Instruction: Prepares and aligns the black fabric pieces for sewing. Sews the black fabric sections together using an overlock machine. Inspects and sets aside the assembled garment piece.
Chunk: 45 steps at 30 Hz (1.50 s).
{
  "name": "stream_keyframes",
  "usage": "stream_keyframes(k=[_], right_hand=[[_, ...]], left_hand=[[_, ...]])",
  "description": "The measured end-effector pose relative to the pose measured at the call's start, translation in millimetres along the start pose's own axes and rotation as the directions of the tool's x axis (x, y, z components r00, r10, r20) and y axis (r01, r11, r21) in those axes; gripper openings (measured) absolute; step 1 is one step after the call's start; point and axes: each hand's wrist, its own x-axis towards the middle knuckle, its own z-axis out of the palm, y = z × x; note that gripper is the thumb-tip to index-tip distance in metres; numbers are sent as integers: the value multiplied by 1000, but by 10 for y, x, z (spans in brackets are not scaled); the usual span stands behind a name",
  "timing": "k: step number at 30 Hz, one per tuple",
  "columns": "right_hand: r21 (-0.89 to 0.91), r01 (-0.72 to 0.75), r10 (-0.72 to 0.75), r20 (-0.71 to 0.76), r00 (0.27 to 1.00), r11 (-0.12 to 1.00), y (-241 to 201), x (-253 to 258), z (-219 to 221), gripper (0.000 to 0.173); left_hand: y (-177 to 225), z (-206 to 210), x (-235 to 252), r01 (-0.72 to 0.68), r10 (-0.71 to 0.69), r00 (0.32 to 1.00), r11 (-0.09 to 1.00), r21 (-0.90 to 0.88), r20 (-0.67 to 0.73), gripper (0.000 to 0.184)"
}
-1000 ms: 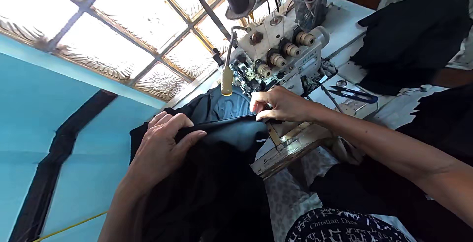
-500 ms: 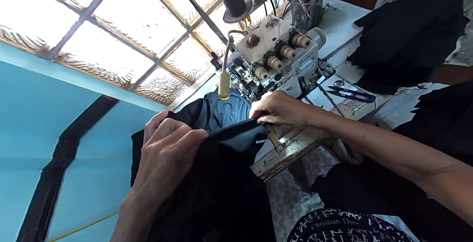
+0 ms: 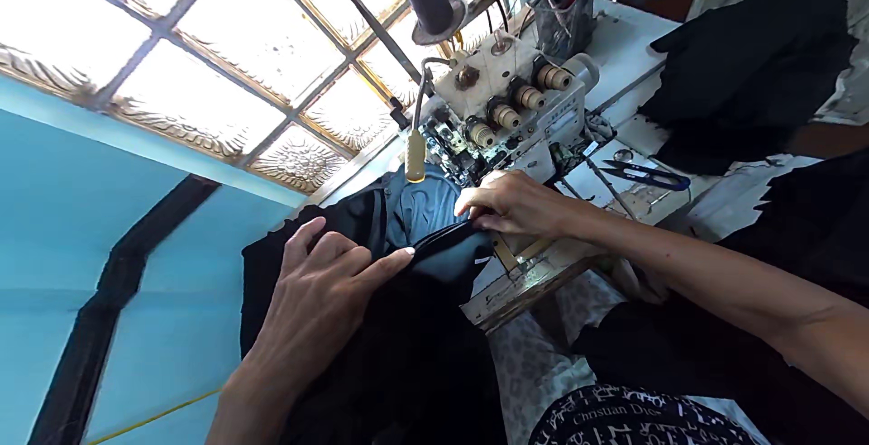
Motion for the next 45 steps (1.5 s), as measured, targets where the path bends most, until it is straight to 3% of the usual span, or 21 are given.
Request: stream_keyframes(k=[6, 14, 17, 25, 31, 35, 37, 39, 42, 45], right_hand=[[-103, 83, -85, -15, 996, 991, -1, -15, 55, 18], [-183, 151, -160, -37, 986, 971, -28, -29, 83, 23], [-192, 165, -173, -26, 985, 967, -15, -26, 83, 30], [-269, 249, -252, 25, 967, 930, -53, 4, 73, 56], [-264, 258, -255, 46, 966, 929, -30, 6, 74, 41], [-149, 138, -134, 36, 990, 979, -49, 10, 37, 13], [-55, 64, -64, -2, 998, 996, -40, 25, 20, 10], [-1, 9, -9, -16, 1000, 1000, -47, 52, 2, 7], [18, -41, 41, 13, 999, 999, -60, 111, -13, 3], [33, -56, 54, 47, 997, 998, -58, 165, -40, 5]], left_hand=[[41, 0, 16, 0, -4, 994, 999, 40, 106, 46], [2, -24, 21, 13, -15, 995, 1000, 20, 103, 36], [-72, -49, -16, 54, -55, 994, 998, 15, 91, 32], [-153, -117, -33, 82, -79, 993, 996, -27, 89, 51], [-91, -138, -1, 105, -105, 994, 994, 13, 42, 39], [-60, -143, 55, 159, -159, 987, 986, 51, -15, 25], [-53, -159, 89, 200, -199, 980, 979, 40, -32, 18], [-45, -172, 112, 220, -220, 975, 973, 68, -20, 26], [-27, -185, 124, 202, -201, 979, 967, 153, -23, 19], [0, -257, 130, 198, -194, 980, 964, 176, -43, 26]])
